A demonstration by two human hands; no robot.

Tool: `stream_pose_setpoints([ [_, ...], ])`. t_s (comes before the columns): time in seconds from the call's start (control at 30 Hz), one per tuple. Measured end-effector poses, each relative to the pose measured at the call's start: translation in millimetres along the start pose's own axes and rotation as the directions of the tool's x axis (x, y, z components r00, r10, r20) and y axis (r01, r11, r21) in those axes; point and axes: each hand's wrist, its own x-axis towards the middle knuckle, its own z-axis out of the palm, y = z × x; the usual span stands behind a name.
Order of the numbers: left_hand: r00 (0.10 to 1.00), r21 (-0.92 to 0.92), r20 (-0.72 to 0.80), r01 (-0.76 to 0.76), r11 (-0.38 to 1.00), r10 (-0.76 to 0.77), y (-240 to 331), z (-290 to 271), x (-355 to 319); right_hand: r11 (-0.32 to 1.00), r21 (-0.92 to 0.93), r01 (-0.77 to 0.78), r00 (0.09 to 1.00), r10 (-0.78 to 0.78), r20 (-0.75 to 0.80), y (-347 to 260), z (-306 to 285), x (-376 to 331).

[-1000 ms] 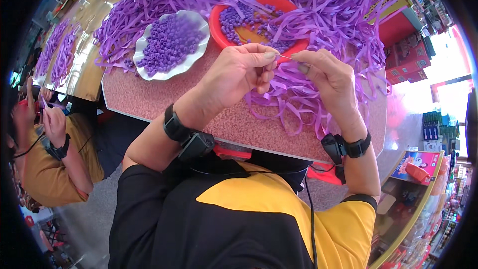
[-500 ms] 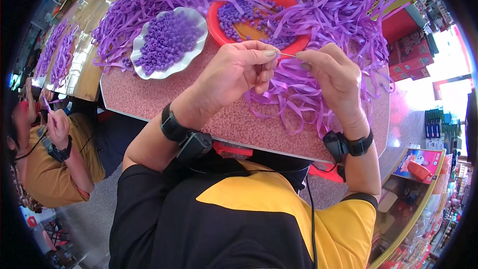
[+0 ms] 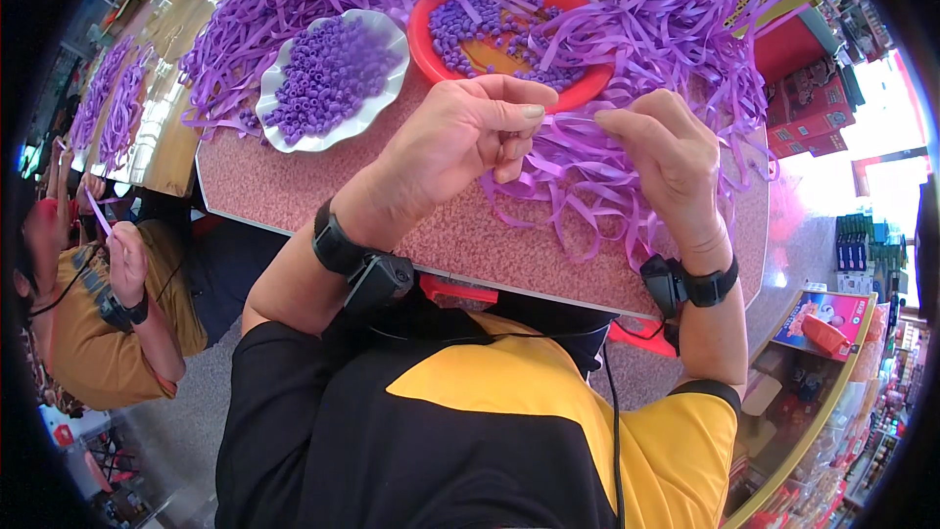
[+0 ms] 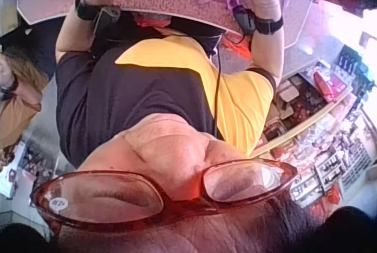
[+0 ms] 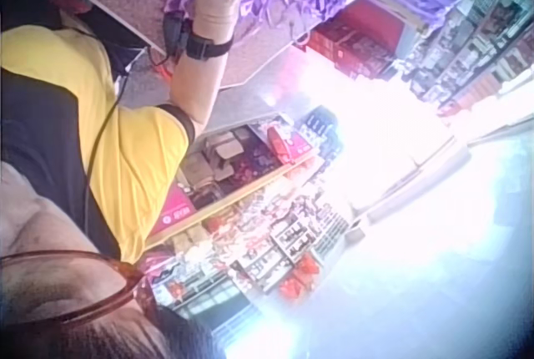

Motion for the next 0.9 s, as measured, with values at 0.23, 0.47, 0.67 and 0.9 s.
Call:
stream_pose_setpoints([
  [0.23,0.998,0.219,-0.052,-0.022,0.975,0.034,3.5,7.7,-3.6,1.0,0.003,0.028,0.998,-0.028,0.052,-0.1,-0.3,-1.2],
  [0.47,0.991,0.179,-0.113,-0.044,0.983,0.065,1.6,2.7,-2.4,0.96,0.089,-0.266,0.963,0.261,0.064,-1.2,0.4,0.0],
  [0.67,0.989,0.142,-0.123,-0.057,0.988,0.075,0.4,1.6,-0.8,0.98,-0.192,-0.052,0.995,0.068,0.078,0.6,-10.9,4.7],
  [0.9,0.995,0.158,-0.088,-0.032,0.987,0.046,-6.2,5.0,0.1,0.964,-0.257,0.066,0.997,-0.056,0.05,-21.8,5.1,14.1],
])
